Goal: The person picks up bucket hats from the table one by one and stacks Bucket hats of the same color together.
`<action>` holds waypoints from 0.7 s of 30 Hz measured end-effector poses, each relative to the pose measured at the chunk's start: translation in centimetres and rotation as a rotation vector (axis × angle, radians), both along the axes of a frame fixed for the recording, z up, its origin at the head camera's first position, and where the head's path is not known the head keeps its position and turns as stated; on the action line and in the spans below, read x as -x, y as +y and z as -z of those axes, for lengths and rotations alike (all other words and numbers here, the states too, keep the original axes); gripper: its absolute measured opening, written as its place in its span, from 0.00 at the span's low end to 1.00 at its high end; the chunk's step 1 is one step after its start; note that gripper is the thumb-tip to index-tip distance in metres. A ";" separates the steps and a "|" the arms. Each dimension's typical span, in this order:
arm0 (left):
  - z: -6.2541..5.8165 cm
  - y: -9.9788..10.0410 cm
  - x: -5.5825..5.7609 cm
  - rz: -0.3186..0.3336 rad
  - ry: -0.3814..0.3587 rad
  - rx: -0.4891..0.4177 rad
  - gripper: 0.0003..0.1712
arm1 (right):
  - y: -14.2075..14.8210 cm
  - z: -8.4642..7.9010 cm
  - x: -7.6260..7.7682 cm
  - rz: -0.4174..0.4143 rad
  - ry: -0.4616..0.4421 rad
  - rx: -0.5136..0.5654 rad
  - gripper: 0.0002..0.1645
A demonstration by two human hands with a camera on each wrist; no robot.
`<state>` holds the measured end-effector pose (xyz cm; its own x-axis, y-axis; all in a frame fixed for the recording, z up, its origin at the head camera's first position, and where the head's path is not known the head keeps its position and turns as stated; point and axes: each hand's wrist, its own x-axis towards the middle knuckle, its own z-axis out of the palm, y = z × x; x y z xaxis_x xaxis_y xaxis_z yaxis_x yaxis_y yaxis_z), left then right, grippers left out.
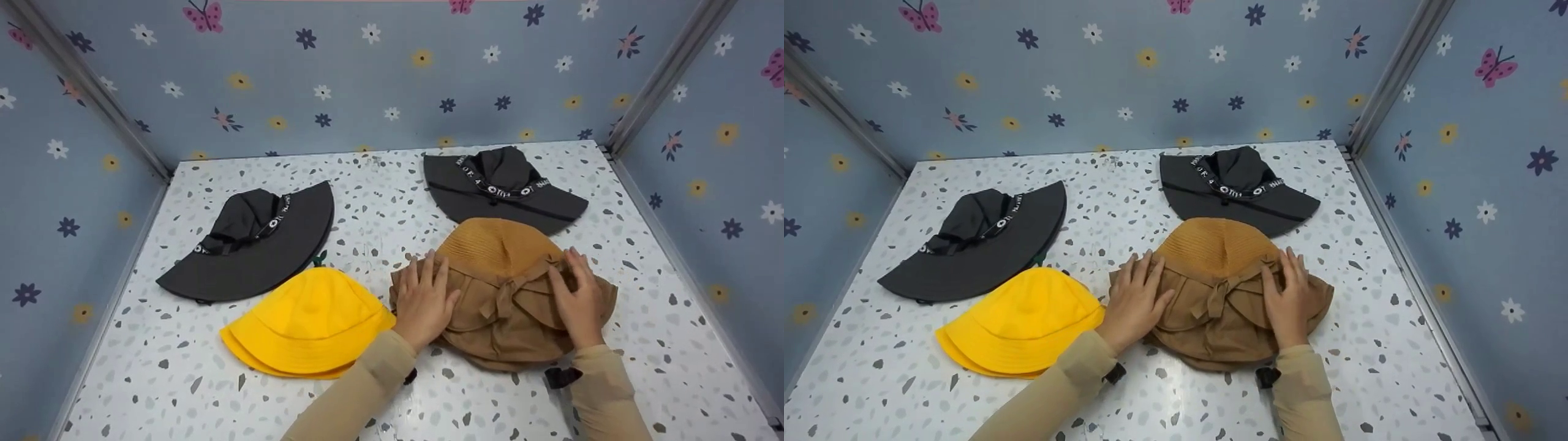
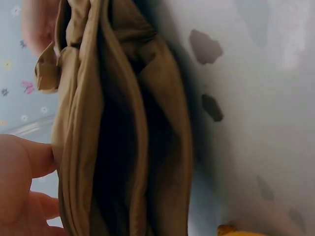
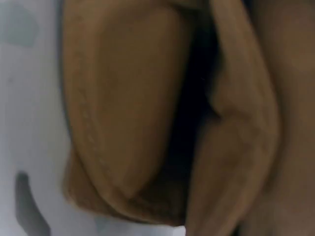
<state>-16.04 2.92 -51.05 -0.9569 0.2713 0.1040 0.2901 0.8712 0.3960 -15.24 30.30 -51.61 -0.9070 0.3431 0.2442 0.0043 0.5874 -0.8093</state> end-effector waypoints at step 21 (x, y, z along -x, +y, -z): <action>1.7 -0.4 0.3 0.047 -0.139 0.064 0.36 | 0.1 1.8 0.2 -0.304 -0.381 -0.239 0.38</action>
<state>-16.38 2.53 -52.78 -0.9469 0.3180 -0.0472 0.2776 0.8827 0.3791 -15.46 30.39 -53.43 -0.9963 0.0267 -0.0821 0.0725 0.7756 -0.6270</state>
